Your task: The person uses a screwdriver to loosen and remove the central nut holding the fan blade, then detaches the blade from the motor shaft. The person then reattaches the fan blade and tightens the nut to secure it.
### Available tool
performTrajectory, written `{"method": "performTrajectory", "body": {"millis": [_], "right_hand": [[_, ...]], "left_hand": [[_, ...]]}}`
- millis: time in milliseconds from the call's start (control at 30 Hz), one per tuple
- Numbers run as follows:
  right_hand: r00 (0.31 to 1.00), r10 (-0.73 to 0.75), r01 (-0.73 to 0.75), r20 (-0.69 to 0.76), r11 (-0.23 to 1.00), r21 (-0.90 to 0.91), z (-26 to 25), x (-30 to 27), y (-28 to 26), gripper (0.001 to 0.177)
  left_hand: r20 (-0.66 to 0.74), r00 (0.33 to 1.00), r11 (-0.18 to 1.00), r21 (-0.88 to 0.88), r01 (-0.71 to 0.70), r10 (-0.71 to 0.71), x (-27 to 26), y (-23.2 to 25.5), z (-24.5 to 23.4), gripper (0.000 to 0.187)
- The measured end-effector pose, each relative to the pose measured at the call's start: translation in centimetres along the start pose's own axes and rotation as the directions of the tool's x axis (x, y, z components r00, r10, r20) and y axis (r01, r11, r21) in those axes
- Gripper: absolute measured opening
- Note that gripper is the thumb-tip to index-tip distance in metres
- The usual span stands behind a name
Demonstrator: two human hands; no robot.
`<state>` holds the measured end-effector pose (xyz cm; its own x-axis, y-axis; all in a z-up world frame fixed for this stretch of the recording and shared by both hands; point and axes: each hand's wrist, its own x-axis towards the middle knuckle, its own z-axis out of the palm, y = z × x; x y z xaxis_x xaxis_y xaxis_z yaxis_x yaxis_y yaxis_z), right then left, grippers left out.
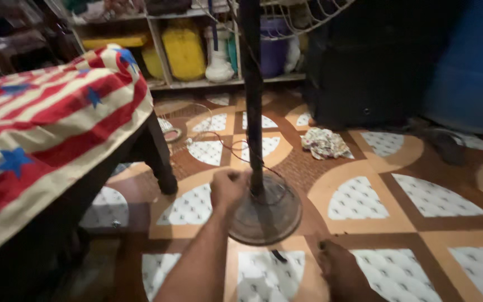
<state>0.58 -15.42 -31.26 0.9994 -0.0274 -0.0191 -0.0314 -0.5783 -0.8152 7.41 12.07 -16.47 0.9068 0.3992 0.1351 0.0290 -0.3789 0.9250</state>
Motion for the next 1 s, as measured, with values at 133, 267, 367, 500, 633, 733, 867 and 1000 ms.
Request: {"method": "performTrajectory", "body": {"millis": [133, 267, 367, 500, 633, 733, 867, 1000], "right_hand": [[0.929, -0.367, 0.337, -0.047, 0.893, -0.299, 1.1, 3.7, 3.4, 0.027], [0.953, -0.3, 0.284, -0.052, 0.937, -0.203, 1.8, 4.1, 5.0, 0.028], [0.992, -0.112, 0.12, 0.06, 0.981, -0.152, 2.2, 3.9, 5.9, 0.013], [0.981, -0.15, 0.138, -0.124, 0.985, -0.099, 3.6, 4.1, 5.9, 0.007], [0.958, -0.273, 0.277, -0.085, 0.96, 0.037, 2.9, 4.9, 2.8, 0.019], [0.966, -0.237, 0.234, -0.1, 0.971, -0.038, 1.9, 5.6, -0.3, 0.025], [0.95, -0.273, 0.268, -0.153, 0.962, -0.049, 1.0, 6.7, -2.9, 0.026], [0.93, -0.299, 0.319, -0.212, 0.946, 0.063, -0.1, 6.7, -3.1, 0.03]], "left_hand": [[-0.042, 0.999, 0.998, 0.062, 0.022, -0.019, 1.0, -2.7, 1.2, 0.036], [-0.035, 0.999, 0.999, 0.016, 0.033, -0.033, 2.3, -4.7, 2.2, 0.036], [-0.047, 0.999, 0.997, 0.083, -0.006, 0.01, 2.7, -5.4, 2.5, 0.037], [-0.047, 0.999, 1.0, 0.017, 0.002, -0.001, 2.3, -4.8, 2.7, 0.042], [0.008, 0.999, 0.999, 0.003, 0.032, -0.032, 1.6, -2.5, 2.3, 0.042], [-0.03, 0.999, 0.999, 0.045, -0.027, 0.029, 0.7, -0.5, 2.1, 0.043], [-0.052, 0.998, 0.997, 0.077, -0.026, 0.03, 0.1, 2.5, 2.5, 0.053], [-0.092, 0.991, 0.993, 0.083, -0.088, 0.095, -0.2, 5.2, 3.8, 0.075]]}}
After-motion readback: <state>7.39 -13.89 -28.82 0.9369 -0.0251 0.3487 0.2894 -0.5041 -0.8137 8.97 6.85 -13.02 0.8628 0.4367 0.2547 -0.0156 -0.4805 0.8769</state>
